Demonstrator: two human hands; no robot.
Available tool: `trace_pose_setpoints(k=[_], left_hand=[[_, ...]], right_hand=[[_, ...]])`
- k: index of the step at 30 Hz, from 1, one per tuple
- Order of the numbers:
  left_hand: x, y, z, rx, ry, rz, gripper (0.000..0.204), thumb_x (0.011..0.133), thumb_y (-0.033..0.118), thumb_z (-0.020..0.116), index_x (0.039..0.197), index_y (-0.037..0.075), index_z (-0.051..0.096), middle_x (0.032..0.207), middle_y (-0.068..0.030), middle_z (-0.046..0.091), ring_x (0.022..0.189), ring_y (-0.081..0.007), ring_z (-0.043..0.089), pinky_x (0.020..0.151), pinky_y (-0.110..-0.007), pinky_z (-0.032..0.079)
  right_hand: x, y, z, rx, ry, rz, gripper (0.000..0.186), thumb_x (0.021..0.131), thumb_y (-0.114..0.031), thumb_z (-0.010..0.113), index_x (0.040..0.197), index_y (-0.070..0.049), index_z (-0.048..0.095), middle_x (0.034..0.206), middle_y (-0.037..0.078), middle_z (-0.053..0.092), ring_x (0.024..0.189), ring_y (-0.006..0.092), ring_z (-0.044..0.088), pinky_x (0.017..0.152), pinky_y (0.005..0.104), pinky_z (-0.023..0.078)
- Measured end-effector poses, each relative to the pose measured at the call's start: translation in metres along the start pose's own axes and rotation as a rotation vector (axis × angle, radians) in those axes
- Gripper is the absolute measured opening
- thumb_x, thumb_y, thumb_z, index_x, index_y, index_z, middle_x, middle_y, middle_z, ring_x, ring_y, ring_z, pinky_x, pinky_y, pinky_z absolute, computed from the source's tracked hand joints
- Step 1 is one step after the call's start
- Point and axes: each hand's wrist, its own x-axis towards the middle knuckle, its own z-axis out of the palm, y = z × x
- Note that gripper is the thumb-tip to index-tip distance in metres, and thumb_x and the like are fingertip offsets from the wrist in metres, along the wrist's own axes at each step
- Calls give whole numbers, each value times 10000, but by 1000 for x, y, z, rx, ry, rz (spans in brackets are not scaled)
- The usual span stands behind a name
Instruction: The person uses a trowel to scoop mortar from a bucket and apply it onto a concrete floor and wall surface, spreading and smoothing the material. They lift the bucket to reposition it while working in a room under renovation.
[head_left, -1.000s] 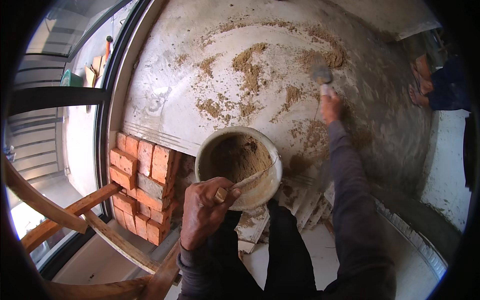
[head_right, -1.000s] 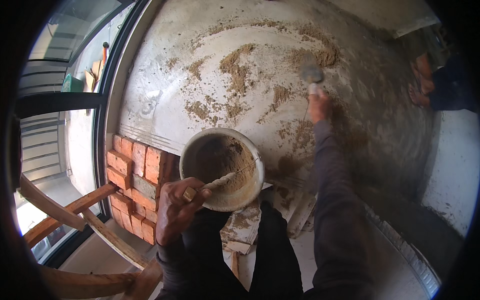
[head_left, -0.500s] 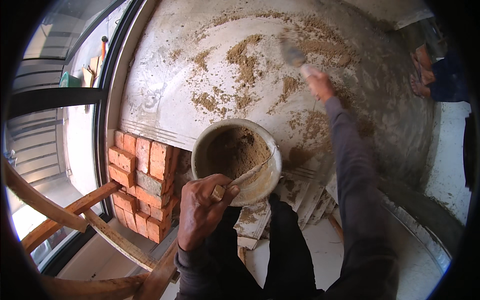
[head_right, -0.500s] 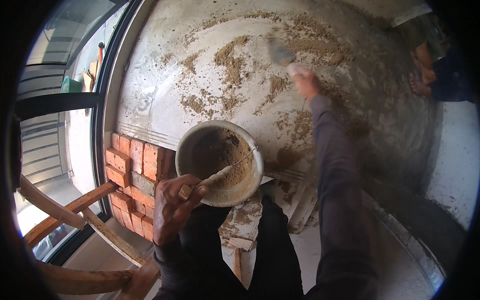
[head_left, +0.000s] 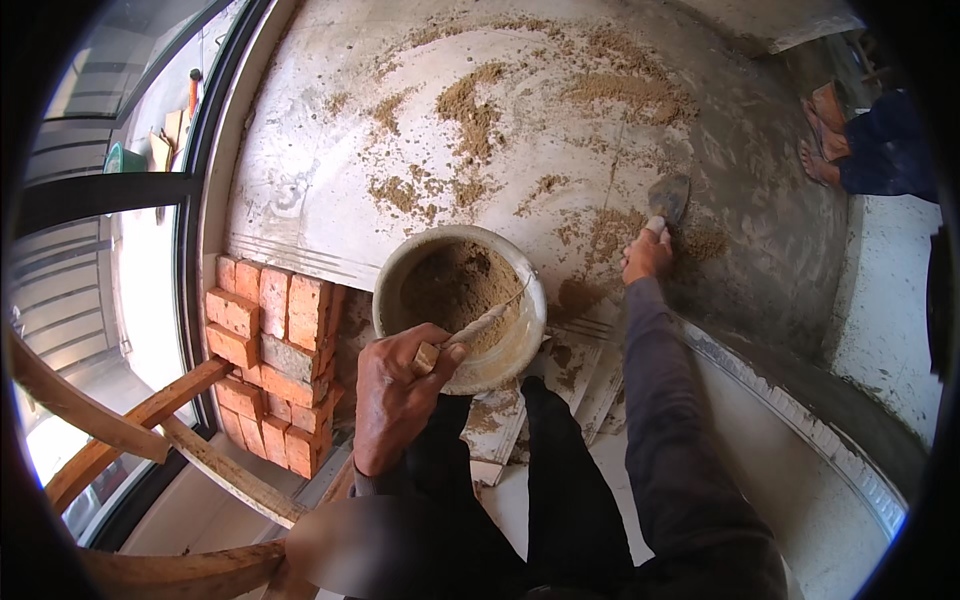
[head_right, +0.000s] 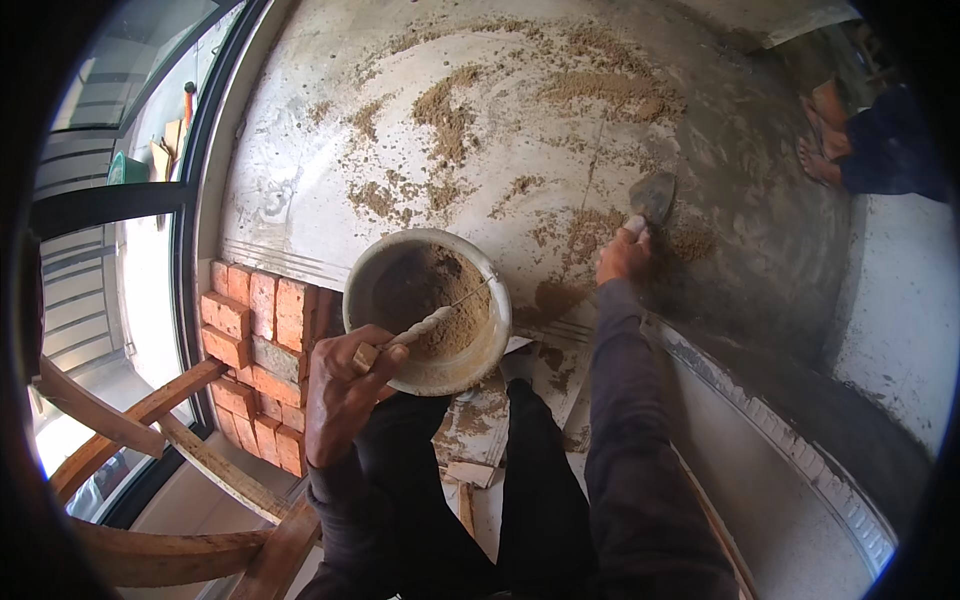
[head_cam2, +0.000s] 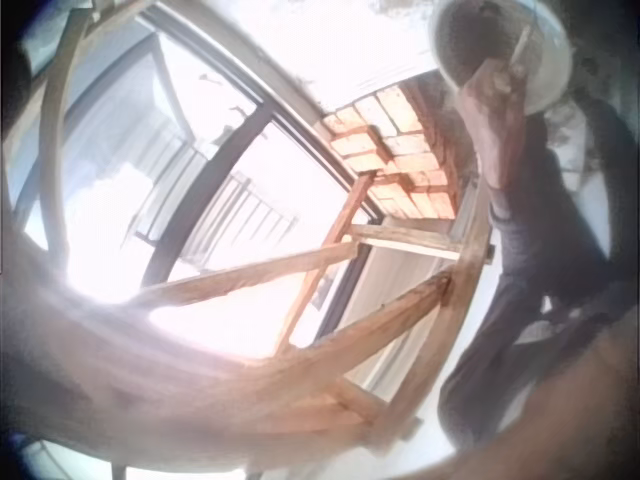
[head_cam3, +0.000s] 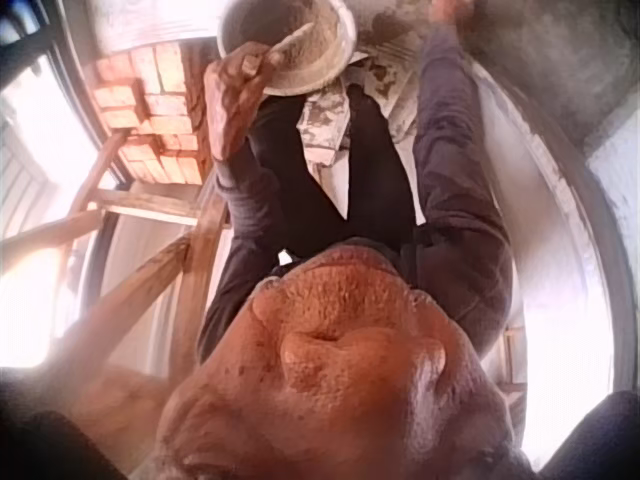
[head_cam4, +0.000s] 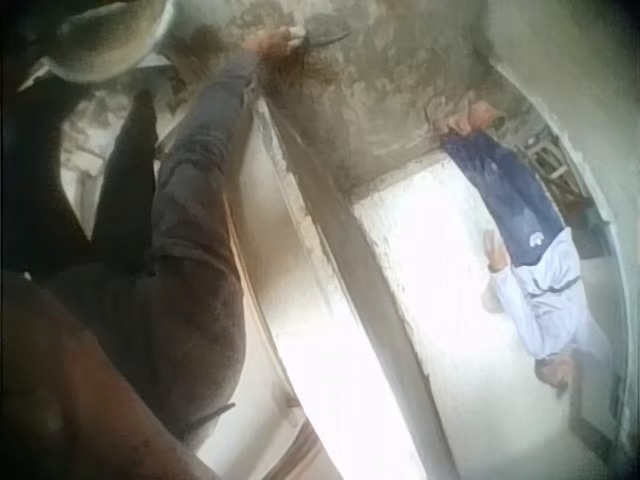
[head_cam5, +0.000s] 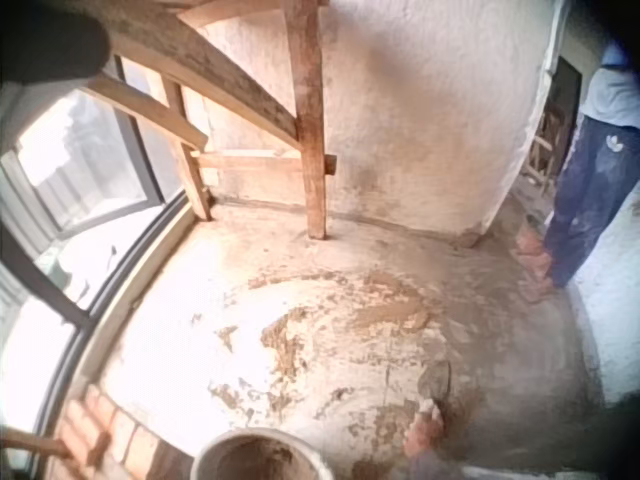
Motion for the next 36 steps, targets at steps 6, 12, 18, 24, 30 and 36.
trace_pose_setpoints(k=[6, 12, 18, 24, 30, 36], left_hand=[[-3, -1, 1, -39, -20, -51, 158, 872, 150, 730, 860, -2, 690, 632, -135, 626, 548, -207, 611, 549, -332, 467], [-7, -4, 1, -21, -21, -25, 161, 872, 145, 733, 859, -9, 687, 642, -132, 633, 562, -202, 622, 558, -328, 474], [-8, 0, 4, 31, 24, 44, 162, 872, 139, 734, 856, -13, 681, 632, -118, 619, 552, -194, 597, 555, -331, 464], [-5, -6, 4, -53, -7, -2, 162, 879, 135, 724, 849, -16, 674, 611, -101, 592, 541, -168, 564, 543, -325, 445], [-7, -1, 2, -73, 0, -72, 168, 880, 141, 723, 840, -15, 675, 592, -95, 572, 528, -140, 512, 531, -319, 423], [-1, 3, 4, -57, 47, 20, 183, 877, 151, 723, 827, -17, 674, 581, -79, 552, 536, -115, 468, 518, -308, 387]], right_hand=[[-44, -22, 63, -267, -616, -245, 493, 947, -345, 586, 1397, -144, 580, 678, 17, 526, 465, 95, 464, 382, 275, 367], [-55, -42, 162, -641, -919, -676, 549, 854, -224, 557, 1402, -196, 574, 1128, 158, 708, 761, 258, 692, 675, 375, 564], [-68, -40, 198, -862, -669, -1001, 344, 945, -297, 548, 1265, -205, 638, 1085, 160, 714, 905, 335, 716, 815, 458, 570], [39, -86, 156, -773, -195, -613, 345, 944, -317, 596, 1256, -182, 649, 1169, 123, 703, 1048, 310, 696, 906, 416, 568], [98, -51, 84, -418, -217, -259, 514, 984, -419, 549, 1350, -60, 580, 1230, 188, 669, 1042, 319, 682, 896, 388, 536], [1, -4, 15, -20, -136, 35, 424, 1024, -440, 489, 1267, -99, 553, 597, 52, 479, 443, 158, 463, 365, 323, 344]])
